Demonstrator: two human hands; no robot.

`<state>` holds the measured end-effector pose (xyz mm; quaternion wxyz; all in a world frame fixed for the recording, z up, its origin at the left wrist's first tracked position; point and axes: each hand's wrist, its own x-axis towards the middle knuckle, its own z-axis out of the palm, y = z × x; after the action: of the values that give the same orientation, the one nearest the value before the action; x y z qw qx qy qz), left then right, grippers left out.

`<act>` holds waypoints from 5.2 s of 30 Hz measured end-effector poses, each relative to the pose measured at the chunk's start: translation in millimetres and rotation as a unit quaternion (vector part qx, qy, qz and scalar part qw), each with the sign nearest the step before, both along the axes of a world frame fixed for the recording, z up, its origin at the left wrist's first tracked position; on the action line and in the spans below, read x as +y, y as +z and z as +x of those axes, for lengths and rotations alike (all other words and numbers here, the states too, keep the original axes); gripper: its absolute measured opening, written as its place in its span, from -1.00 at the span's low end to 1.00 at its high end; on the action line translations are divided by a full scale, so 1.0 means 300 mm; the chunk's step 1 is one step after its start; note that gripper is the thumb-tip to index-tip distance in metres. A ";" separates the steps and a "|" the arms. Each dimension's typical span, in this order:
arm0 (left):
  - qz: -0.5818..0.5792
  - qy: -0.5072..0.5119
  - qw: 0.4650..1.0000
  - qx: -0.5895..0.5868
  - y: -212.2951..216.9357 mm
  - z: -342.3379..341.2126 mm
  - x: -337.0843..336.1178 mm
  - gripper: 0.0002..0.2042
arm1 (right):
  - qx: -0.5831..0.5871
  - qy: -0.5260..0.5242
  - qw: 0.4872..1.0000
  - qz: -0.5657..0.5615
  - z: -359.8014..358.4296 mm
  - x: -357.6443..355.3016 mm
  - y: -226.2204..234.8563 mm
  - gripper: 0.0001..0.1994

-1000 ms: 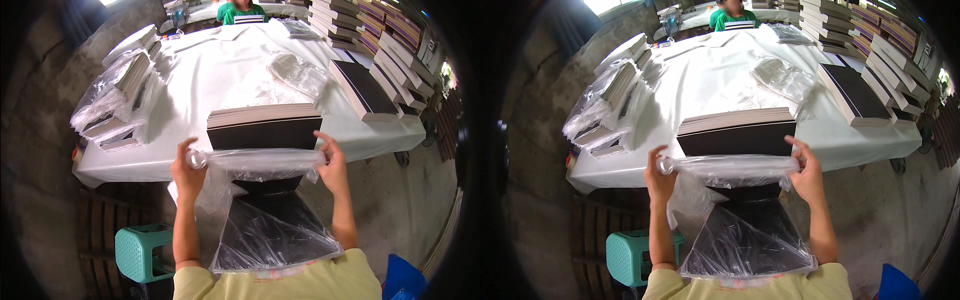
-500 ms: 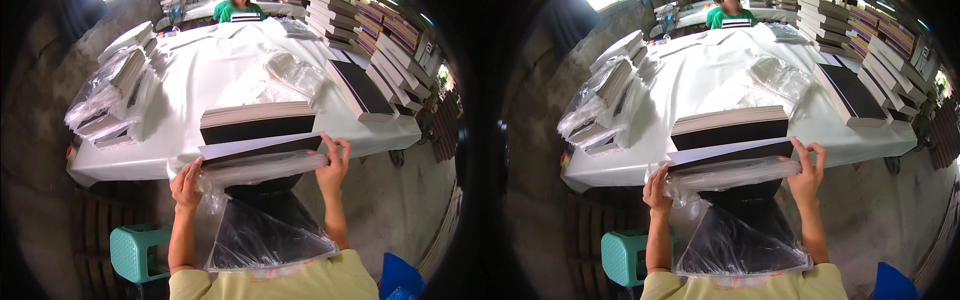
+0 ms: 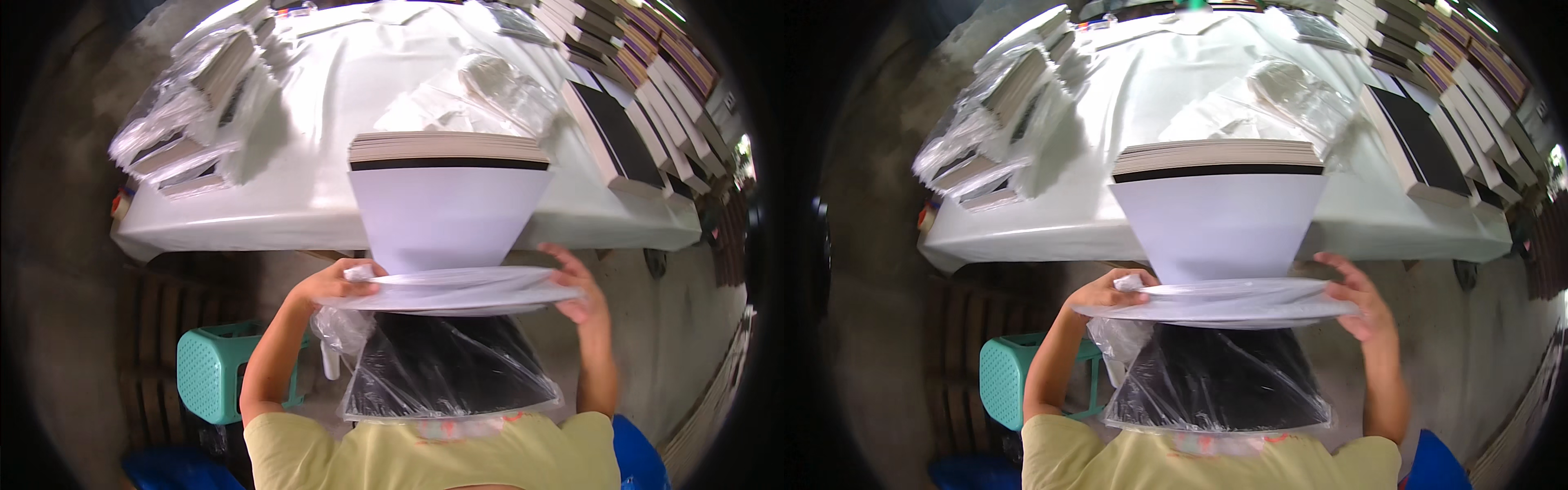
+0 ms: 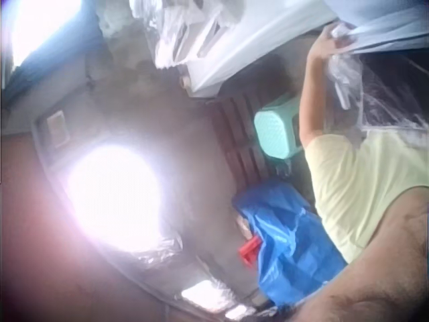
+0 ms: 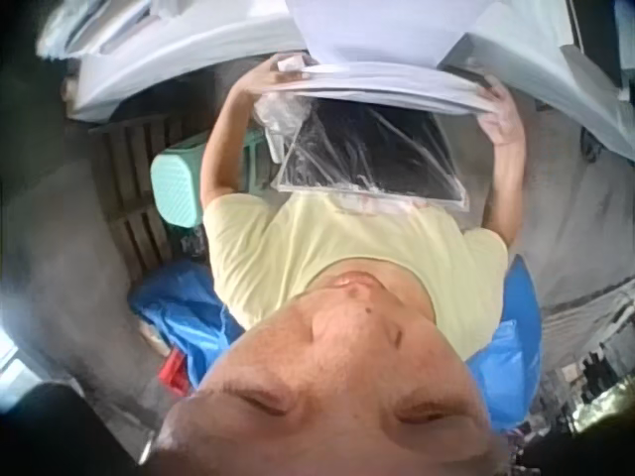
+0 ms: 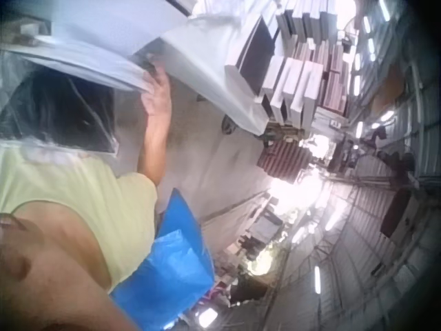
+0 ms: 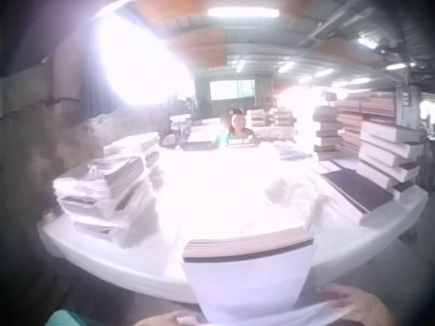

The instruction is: The person places a black book into a clear plastic bag and then folds the open end of the bag over the book.

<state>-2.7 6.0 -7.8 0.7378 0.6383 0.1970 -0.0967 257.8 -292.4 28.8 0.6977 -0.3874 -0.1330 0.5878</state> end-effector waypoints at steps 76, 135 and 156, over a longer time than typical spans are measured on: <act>0.013 0.083 0.969 -0.232 0.270 0.254 -0.258 -0.74 | -0.291 -0.158 0.937 0.110 -0.173 0.414 0.138 -0.65; 0.016 0.176 0.948 -0.264 0.104 -0.065 -0.048 -0.09 | -0.310 0.088 0.944 -0.066 -0.006 0.166 -0.031 -0.68; 0.581 0.415 0.650 -0.260 0.186 0.138 -0.036 -0.63 | -0.709 -0.452 0.540 -0.035 0.007 0.340 0.115 -0.73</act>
<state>38.6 -4.7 47.8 0.1999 0.7871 0.2574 0.5238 259.9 -190.5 63.4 0.5348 -0.7103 -0.3709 -0.2681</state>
